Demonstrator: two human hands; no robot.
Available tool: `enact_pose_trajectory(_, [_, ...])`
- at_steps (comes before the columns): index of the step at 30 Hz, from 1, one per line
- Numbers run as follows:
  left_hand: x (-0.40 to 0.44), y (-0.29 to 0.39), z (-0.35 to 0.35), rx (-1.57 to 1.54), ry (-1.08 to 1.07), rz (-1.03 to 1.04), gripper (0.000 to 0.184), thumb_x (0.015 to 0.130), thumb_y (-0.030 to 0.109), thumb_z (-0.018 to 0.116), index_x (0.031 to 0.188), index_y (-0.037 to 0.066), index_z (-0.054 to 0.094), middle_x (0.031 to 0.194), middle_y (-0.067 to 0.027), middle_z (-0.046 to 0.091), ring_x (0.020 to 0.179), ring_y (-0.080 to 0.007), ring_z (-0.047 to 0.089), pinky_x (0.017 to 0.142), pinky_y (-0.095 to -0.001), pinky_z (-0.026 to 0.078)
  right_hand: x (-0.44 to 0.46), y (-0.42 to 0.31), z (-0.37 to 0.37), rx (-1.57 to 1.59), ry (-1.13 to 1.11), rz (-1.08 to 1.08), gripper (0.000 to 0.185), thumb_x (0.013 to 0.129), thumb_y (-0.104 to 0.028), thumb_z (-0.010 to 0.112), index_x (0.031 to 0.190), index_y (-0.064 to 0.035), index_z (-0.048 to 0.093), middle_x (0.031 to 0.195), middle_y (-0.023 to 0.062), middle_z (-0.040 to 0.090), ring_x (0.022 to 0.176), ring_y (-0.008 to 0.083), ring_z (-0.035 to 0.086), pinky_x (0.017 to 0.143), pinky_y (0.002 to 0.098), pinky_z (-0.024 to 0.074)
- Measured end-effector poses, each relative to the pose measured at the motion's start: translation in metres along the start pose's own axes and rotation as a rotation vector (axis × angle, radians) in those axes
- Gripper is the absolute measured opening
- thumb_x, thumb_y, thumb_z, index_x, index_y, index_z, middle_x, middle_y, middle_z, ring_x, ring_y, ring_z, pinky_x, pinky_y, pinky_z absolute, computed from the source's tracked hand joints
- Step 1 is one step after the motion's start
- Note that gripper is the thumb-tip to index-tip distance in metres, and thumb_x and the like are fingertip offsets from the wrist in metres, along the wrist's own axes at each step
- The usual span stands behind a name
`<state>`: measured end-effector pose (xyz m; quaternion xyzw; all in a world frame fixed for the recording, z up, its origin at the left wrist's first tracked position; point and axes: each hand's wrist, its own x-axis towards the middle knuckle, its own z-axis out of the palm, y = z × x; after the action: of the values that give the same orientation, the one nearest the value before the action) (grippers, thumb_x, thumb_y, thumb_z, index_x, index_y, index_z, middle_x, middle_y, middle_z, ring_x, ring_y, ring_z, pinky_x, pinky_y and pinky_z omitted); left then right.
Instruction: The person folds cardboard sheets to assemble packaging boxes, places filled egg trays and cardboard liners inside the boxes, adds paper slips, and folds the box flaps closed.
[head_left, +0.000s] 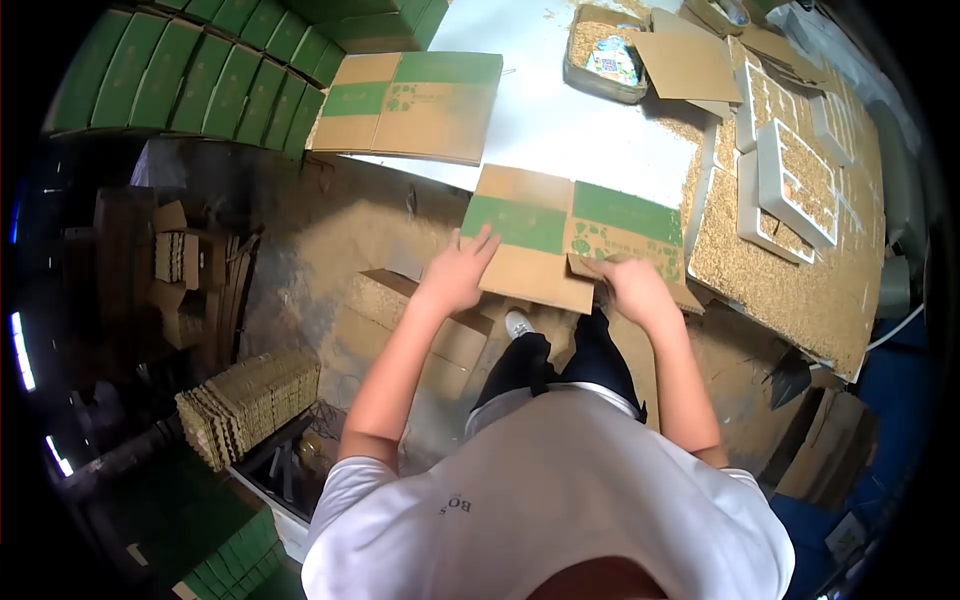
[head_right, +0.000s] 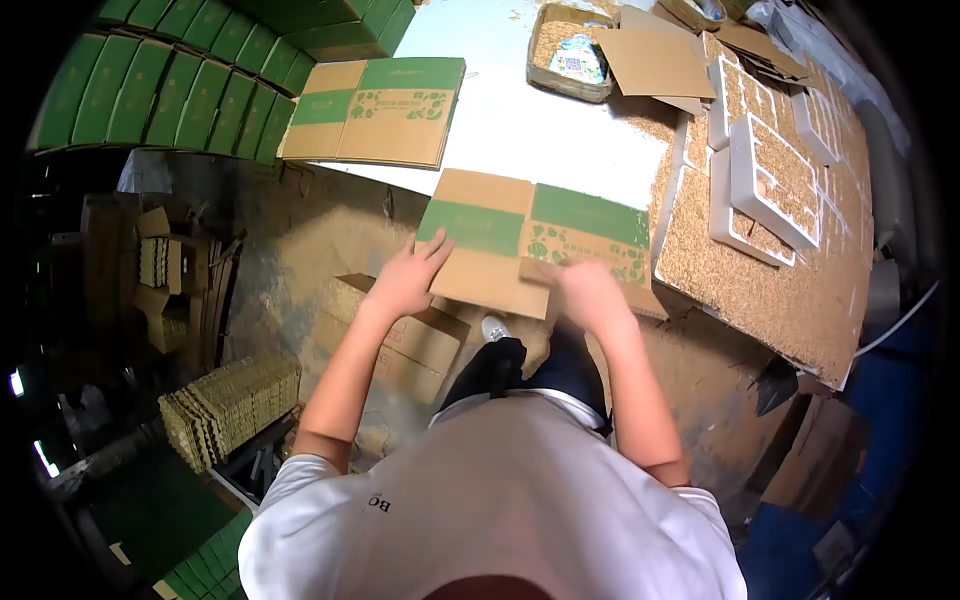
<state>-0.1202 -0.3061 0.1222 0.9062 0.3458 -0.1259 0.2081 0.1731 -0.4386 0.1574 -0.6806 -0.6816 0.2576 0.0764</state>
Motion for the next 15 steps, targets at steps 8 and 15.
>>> enact_pose_trajectory(8, [-0.092, 0.02, -0.042, -0.074, 0.158, -0.04, 0.06, 0.074, 0.0, 0.06, 0.132, 0.013, 0.061, 0.14, -0.0082, 0.058, 0.124, -0.0369, 0.056, 0.101, -0.0432, 0.051, -0.056, -0.074, -0.025, -0.183, 0.022, -0.048, 0.058, 0.078, 0.002, 0.06, 0.132, -0.0176, 0.063, 0.118, 0.0139, 0.068, 0.09, 0.0349, 0.07, 0.079, 0.0428, 0.0577])
enact_pose_trajectory(15, [-0.021, 0.022, -0.092, 0.094, 0.537, 0.035, 0.051, 0.079, 0.002, 0.057, 0.128, 0.016, 0.064, 0.131, -0.0075, 0.063, 0.116, -0.0343, 0.06, 0.095, -0.0421, 0.053, 0.005, -0.026, -0.08, -0.244, 0.317, -0.087, 0.046, 0.083, -0.002, 0.058, 0.126, -0.0182, 0.065, 0.115, 0.0134, 0.068, 0.093, 0.037, 0.068, 0.08, 0.0454, 0.0552])
